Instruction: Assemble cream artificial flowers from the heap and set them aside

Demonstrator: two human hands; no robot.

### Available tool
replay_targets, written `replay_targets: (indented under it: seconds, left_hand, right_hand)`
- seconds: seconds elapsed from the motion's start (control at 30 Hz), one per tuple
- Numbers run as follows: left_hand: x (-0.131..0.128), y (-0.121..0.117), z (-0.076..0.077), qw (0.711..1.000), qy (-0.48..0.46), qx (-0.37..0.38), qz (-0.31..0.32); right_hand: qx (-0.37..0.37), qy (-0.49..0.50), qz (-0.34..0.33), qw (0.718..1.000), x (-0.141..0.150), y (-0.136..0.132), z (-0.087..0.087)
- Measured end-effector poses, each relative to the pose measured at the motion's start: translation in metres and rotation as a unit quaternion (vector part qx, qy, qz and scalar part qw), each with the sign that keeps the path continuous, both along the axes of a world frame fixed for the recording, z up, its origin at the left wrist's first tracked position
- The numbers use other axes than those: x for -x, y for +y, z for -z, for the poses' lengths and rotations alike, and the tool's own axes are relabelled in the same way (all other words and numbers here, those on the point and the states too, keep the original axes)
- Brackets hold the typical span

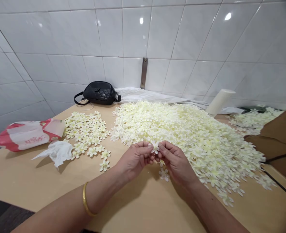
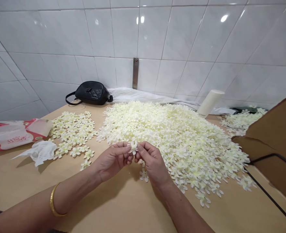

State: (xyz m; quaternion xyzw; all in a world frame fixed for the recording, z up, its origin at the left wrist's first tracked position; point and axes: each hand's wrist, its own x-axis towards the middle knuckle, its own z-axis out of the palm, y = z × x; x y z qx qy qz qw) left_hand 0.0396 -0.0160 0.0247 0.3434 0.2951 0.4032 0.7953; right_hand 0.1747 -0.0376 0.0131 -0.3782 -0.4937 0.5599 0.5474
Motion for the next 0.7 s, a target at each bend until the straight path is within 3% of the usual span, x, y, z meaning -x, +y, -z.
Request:
replay_targets:
  seconds: [0.07, 0.17, 0.3, 0.37, 0.43, 0.5, 0.6, 0.7]
  left_hand:
    - [-0.001, -0.001, 0.001, 0.999, -0.015, 0.047, 0.013]
    - [-0.001, 0.0, 0.003, 0.998, -0.01, 0.06, 0.014]
    - [0.005, 0.016, -0.005, 0.997, 0.045, 0.035, -0.042]
    - [0.008, 0.036, -0.016, 0.991, 0.104, -0.024, -0.083]
    - [0.01, 0.063, -0.03, 0.965, 0.194, -0.12, -0.128]
    - [0.007, 0.093, -0.045, 0.949, 0.226, -0.165, -0.147]
    - [-0.005, 0.133, -0.06, 0.922, 0.283, -0.205, -0.168]
    - [-0.021, 0.16, -0.059, 0.886, 0.362, -0.236, -0.165]
  right_hand:
    - [-0.003, -0.029, -0.003, 1.0, 0.001, -0.001, -0.001]
    - [-0.02, -0.115, 0.035, 0.993, 0.002, -0.001, -0.001]
    - [-0.091, -0.302, 0.135, 0.939, 0.007, -0.005, 0.004]
    - [-0.161, -0.39, 0.134, 0.897, 0.012, -0.008, 0.008]
    - [-0.233, -0.451, 0.117, 0.854, 0.017, -0.009, 0.012]
    - [-0.284, -0.488, 0.095, 0.82, 0.021, -0.01, 0.015]
    - [-0.317, -0.515, 0.072, 0.793, 0.022, -0.01, 0.019]
    - [-0.306, -0.529, 0.07, 0.788, 0.019, -0.01, 0.022]
